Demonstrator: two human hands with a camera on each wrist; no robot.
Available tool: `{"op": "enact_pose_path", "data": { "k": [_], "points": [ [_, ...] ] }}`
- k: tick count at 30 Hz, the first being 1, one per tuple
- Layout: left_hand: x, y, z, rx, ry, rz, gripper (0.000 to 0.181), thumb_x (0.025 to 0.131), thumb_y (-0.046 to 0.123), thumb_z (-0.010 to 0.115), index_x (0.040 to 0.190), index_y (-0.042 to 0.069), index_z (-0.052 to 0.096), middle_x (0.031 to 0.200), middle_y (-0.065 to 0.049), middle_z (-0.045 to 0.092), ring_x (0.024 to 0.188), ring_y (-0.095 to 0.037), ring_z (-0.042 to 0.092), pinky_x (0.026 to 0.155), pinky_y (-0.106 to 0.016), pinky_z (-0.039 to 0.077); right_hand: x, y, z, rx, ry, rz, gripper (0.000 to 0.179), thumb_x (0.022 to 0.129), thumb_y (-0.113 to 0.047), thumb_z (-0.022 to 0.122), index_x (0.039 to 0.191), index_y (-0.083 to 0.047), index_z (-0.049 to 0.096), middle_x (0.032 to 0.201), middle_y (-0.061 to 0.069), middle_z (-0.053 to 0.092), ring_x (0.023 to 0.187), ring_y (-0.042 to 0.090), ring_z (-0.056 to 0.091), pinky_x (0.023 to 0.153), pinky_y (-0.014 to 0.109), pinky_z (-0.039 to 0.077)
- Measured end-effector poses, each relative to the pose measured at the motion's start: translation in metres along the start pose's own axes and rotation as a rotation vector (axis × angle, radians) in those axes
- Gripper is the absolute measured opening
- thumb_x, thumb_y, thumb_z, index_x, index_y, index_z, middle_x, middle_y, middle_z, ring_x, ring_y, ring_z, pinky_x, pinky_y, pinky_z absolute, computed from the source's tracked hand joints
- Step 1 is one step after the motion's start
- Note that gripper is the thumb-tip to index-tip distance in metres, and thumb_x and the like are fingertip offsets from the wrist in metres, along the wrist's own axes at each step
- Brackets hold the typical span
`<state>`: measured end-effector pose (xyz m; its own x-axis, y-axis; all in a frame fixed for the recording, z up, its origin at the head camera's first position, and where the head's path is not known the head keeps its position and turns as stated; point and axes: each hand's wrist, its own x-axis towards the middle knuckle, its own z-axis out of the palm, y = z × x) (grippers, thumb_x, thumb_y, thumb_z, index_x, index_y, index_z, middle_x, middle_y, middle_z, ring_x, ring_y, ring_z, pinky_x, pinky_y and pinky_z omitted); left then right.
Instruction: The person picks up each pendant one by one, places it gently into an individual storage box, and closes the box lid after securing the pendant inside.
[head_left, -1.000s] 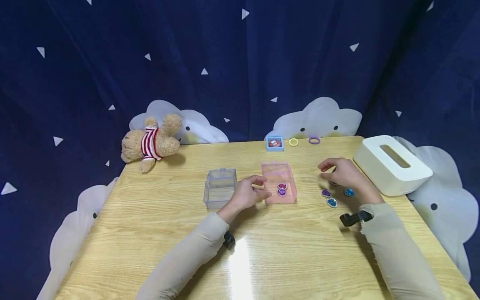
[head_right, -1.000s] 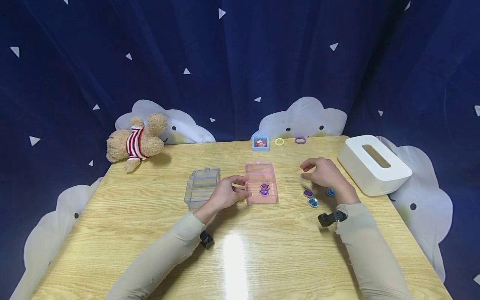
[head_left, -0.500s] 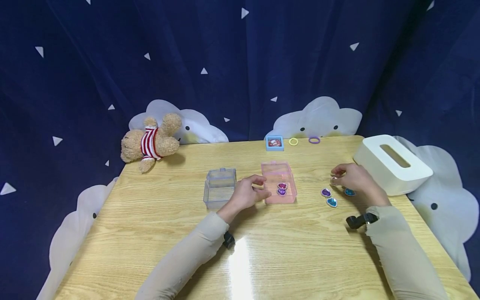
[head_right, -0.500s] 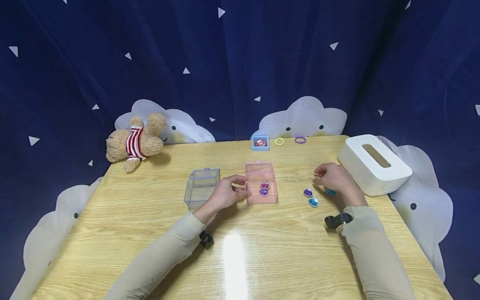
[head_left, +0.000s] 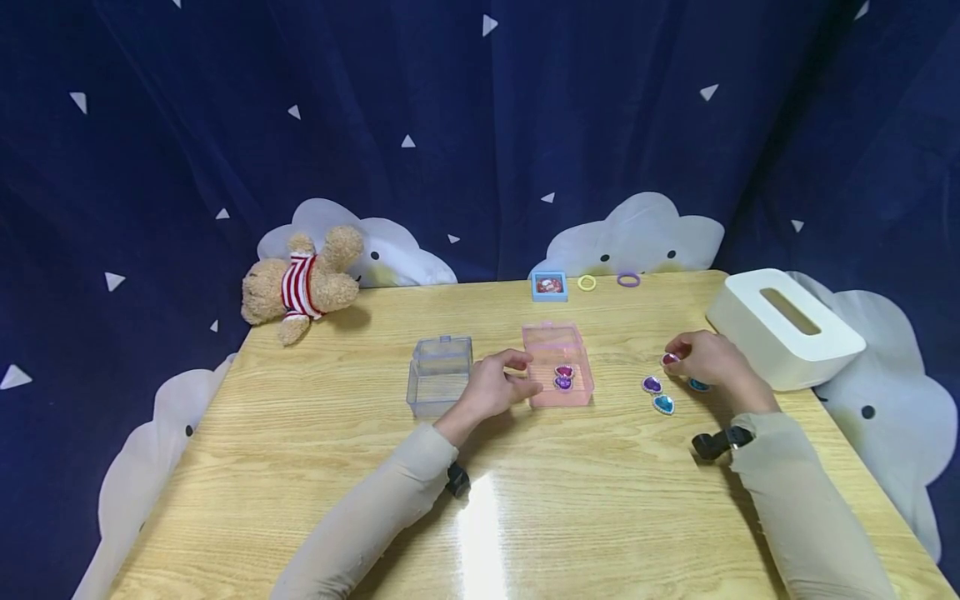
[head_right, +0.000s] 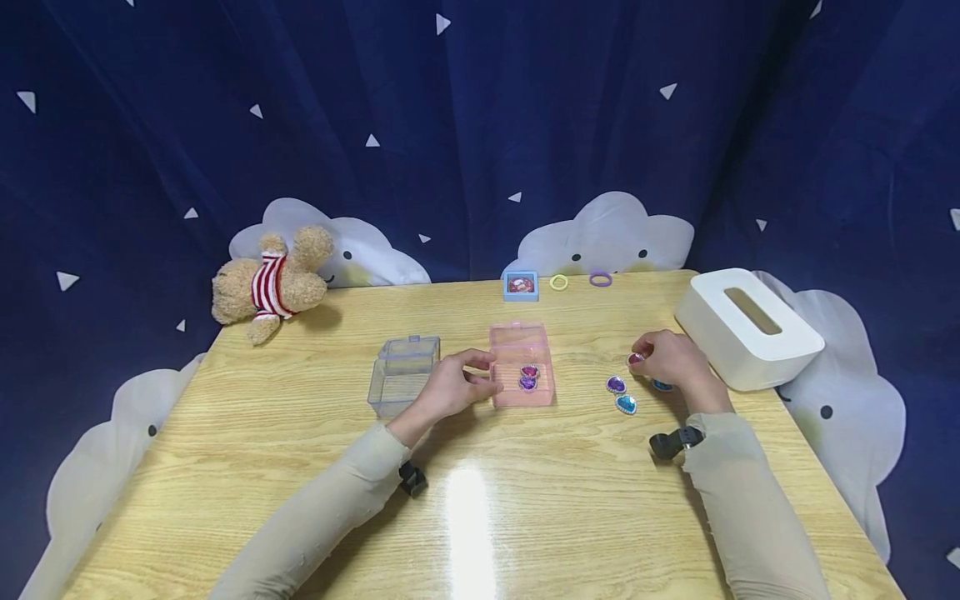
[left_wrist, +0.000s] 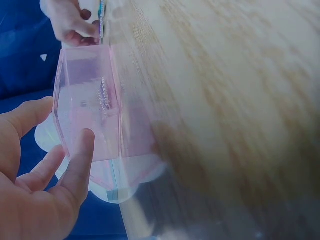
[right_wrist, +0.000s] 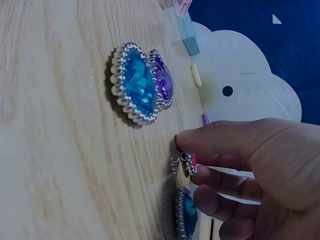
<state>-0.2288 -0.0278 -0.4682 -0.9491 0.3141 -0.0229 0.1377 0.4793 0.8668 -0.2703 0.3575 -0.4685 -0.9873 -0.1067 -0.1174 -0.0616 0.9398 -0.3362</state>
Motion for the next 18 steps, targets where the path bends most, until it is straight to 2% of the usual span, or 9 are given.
{"op": "enact_pose_path", "data": {
  "k": [8,15,18],
  "points": [
    [-0.001,0.001,-0.001,-0.002,-0.003,-0.001,0.051,0.084,0.026,0.081,0.129,0.009,0.065,0.123,-0.013,0.07,0.098,-0.026,0.074,0.074,-0.029,0.061,0.002,-0.001,0.0,-0.006,-0.025,0.013,0.033,0.082,-0.032,0.077,0.104,-0.009,0.07,0.092,0.007,0.067,0.084,0.023,0.058,0.072,0.039,0.042],
    [0.0,0.002,-0.001,0.007,0.0,0.002,0.051,0.084,0.026,0.081,0.129,0.009,0.065,0.123,-0.013,0.07,0.098,-0.026,0.074,0.074,-0.029,0.06,0.001,-0.009,-0.001,-0.001,0.016,-0.014,0.033,0.084,-0.036,0.075,0.105,-0.011,0.07,0.093,0.005,0.068,0.083,0.021,0.059,0.071,0.034,0.042],
    [0.0,0.001,0.0,0.004,0.001,0.001,0.051,0.084,0.026,0.081,0.129,0.009,0.065,0.123,-0.013,0.07,0.097,-0.027,0.074,0.074,-0.029,0.061,-0.001,-0.017,-0.004,0.033,0.022,-0.032,0.035,0.085,-0.036,0.075,0.107,-0.01,0.07,0.093,0.005,0.069,0.082,0.021,0.059,0.07,0.032,0.041]
  ]
}}
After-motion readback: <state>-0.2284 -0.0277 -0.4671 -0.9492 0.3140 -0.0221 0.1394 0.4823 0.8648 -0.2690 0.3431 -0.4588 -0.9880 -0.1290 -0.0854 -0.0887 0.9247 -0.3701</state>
